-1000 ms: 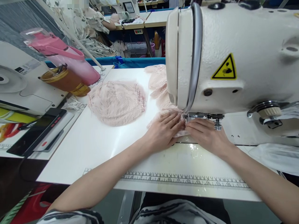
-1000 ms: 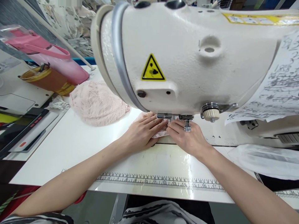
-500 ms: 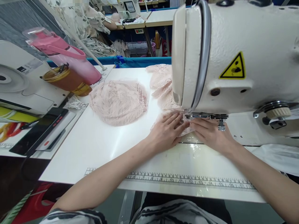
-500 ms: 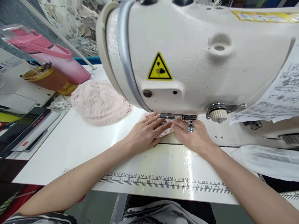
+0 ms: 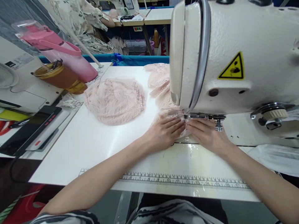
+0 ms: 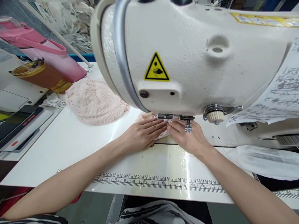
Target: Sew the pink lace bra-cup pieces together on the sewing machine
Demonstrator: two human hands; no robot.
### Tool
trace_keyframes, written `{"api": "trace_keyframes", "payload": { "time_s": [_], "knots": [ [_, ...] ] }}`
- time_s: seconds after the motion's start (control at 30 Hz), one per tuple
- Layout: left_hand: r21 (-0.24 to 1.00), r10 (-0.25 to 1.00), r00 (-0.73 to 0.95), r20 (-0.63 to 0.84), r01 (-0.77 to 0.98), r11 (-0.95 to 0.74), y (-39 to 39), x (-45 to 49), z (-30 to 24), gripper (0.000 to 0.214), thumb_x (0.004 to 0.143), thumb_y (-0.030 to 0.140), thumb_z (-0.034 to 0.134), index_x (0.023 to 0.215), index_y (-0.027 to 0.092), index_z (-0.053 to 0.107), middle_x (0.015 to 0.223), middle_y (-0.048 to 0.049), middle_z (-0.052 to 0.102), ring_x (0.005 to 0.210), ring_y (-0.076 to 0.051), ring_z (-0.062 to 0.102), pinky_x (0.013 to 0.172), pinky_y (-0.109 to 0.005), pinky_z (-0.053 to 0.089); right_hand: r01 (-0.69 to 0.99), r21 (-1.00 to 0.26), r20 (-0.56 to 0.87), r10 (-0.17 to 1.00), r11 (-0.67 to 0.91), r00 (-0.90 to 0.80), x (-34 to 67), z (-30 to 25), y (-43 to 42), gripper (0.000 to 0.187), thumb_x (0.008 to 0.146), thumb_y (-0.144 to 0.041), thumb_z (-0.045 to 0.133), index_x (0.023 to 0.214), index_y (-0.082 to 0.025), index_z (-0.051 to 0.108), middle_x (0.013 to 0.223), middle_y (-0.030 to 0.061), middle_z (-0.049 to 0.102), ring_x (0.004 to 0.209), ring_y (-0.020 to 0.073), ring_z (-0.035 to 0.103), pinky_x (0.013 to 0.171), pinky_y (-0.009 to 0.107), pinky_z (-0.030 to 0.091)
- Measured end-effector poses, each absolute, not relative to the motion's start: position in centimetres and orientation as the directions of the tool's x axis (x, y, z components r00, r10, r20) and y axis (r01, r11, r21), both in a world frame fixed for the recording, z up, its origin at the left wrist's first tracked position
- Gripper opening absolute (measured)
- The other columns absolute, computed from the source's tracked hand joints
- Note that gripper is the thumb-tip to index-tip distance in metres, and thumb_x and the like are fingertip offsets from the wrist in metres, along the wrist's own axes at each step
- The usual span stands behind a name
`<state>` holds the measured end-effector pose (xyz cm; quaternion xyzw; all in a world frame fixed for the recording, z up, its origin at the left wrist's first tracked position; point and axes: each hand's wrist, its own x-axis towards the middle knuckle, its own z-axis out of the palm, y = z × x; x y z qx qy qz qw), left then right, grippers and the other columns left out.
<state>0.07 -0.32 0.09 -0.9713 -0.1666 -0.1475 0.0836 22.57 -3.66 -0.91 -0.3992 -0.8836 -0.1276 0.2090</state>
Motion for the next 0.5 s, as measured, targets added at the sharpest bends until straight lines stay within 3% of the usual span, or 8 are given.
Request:
{"api": "trace_keyframes", "payload": {
  "time_s": [0.1,0.2,0.37,0.5],
  "knots": [
    [-0.103,0.279,0.905,0.321,0.326,-0.940,0.1,-0.2,0.1,0.036,0.096,0.017,0.043,0.126,0.005,0.058,0.130,-0.0132,0.060,0.124,-0.024,0.057,0.108,-0.040,0.047,0.739,-0.027,0.445,0.670,0.673,-0.594,22.5,-1.5,-3.6,0.029,0.090,-0.006,0.047,0.099,-0.024,0.067,0.098,0.0017,0.071,0.094,0.0157,0.062,0.076,0.030,0.050],
    [-0.076,0.295,0.902,0.316,0.334,-0.939,0.4,-0.5,0.1,0.036,0.097,0.020,0.042,0.126,0.005,0.059,0.129,-0.0124,0.061,0.122,-0.023,0.058,0.105,-0.038,0.050,0.734,-0.020,0.452,0.661,0.679,-0.599,22.3,-1.7,-3.7,0.029,0.090,-0.006,0.047,0.100,-0.025,0.067,0.099,0.0016,0.071,0.097,0.0160,0.061,0.080,0.030,0.051],
    [0.017,0.387,0.869,0.308,0.401,-0.916,0.6,-0.5,0.0,0.036,0.096,0.021,0.042,0.127,0.013,0.058,0.129,-0.0080,0.063,0.122,-0.021,0.058,0.101,-0.037,0.052,0.733,0.026,0.458,0.644,0.680,-0.613,22.1,-1.7,-3.8,0.028,0.091,-0.010,0.047,0.105,-0.025,0.066,0.100,0.0016,0.071,0.096,0.0161,0.061,0.080,0.032,0.051],
    [0.096,0.519,0.789,0.328,0.519,-0.849,0.7,0.4,0.0,0.042,0.087,0.026,0.053,0.125,0.009,0.055,0.129,-0.0134,0.061,0.123,-0.027,0.054,0.102,-0.042,0.048,0.735,0.003,0.477,0.645,0.678,-0.597,22.0,-1.5,-4.0,0.023,0.091,-0.011,0.049,0.097,-0.023,0.067,0.098,0.0021,0.071,0.096,0.0158,0.061,0.082,0.031,0.051]
  ]
}}
